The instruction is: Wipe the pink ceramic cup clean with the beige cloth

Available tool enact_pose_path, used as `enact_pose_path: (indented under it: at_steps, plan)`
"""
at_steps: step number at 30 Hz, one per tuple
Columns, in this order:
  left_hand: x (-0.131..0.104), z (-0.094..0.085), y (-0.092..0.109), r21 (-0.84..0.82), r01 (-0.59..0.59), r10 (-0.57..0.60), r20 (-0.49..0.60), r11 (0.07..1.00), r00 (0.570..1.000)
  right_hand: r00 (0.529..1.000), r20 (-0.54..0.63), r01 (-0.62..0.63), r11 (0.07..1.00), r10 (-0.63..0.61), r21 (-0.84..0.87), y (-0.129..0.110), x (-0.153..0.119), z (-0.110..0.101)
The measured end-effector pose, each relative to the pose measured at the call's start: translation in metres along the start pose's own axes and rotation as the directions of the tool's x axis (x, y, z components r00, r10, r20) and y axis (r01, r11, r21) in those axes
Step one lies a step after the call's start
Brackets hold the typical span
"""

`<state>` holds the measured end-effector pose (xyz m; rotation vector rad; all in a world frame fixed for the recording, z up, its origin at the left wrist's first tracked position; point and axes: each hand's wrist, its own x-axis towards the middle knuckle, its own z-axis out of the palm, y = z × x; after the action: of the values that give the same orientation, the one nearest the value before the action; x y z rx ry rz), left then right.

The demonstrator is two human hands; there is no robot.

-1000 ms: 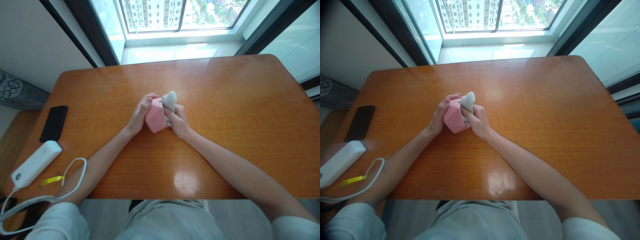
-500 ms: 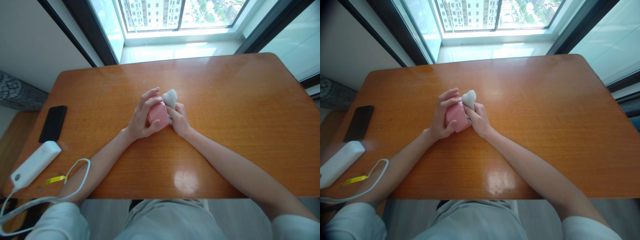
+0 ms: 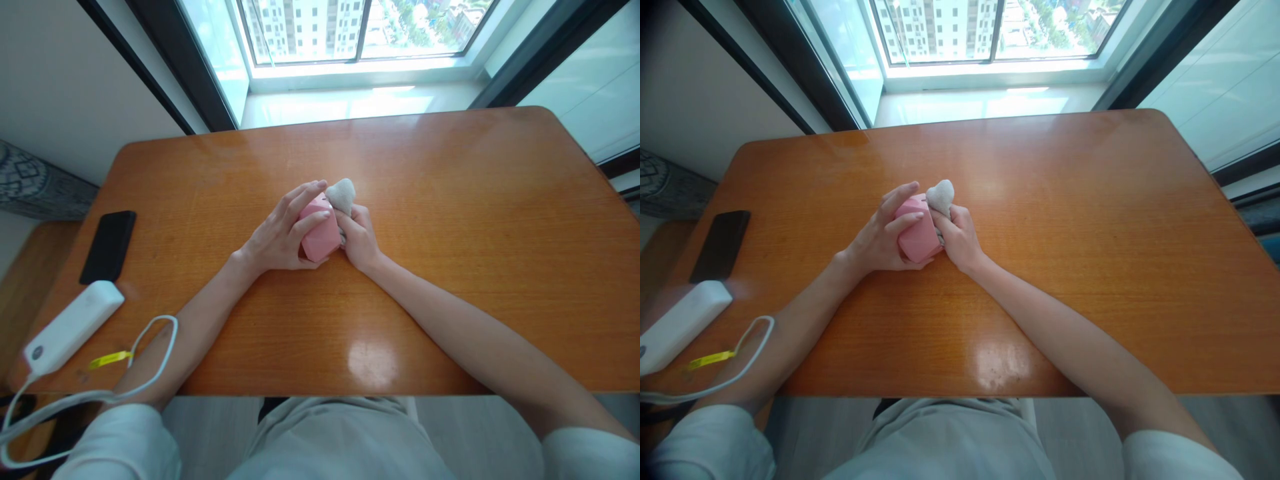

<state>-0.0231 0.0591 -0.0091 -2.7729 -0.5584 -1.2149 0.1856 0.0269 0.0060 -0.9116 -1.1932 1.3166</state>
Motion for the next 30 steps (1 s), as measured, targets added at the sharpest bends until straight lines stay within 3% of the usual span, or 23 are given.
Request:
enact_pose_path:
  at_steps: [4, 10, 14, 19, 27, 30]
  plan:
    - [-0.003, 0.003, -0.003, 0.005, 0.021, -0.021, -0.004, 1.0, 1.0, 1.0, 0.003, 0.002, 1.0, -0.002, 0.012, 0.0, 0.001, 0.001]
    - [-0.007, 0.005, -0.007, 0.075, -0.069, 0.073, -0.055, 0.995, 0.996, 1.0, -0.011, 0.01, 1.0, -0.01, 0.017, -0.001, 0.001, 0.001]
    - [-0.009, 0.005, -0.009, 0.041, -0.029, 0.027, 0.048, 0.999, 0.998, 1.0, -0.017, 0.006, 1.0, -0.006, 0.023, -0.001, 0.002, 0.001]
    - [-0.003, 0.004, -0.004, -0.031, 0.056, -0.057, -0.02, 0.998, 0.998, 0.999, -0.043, 0.008, 1.0, -0.007, 0.012, 0.0, 0.003, 0.001]
    - [0.006, 0.0, 0.004, -0.062, 0.045, -0.049, -0.061, 0.997, 0.997, 0.999, -0.05, 0.015, 1.0, -0.015, -0.002, -0.002, 0.003, 0.002]
    - [0.007, 0.0, 0.009, -0.131, 0.127, -0.135, -0.047, 0.983, 0.99, 0.998, -0.046, 0.028, 0.999, -0.03, -0.036, -0.004, 0.002, 0.002]
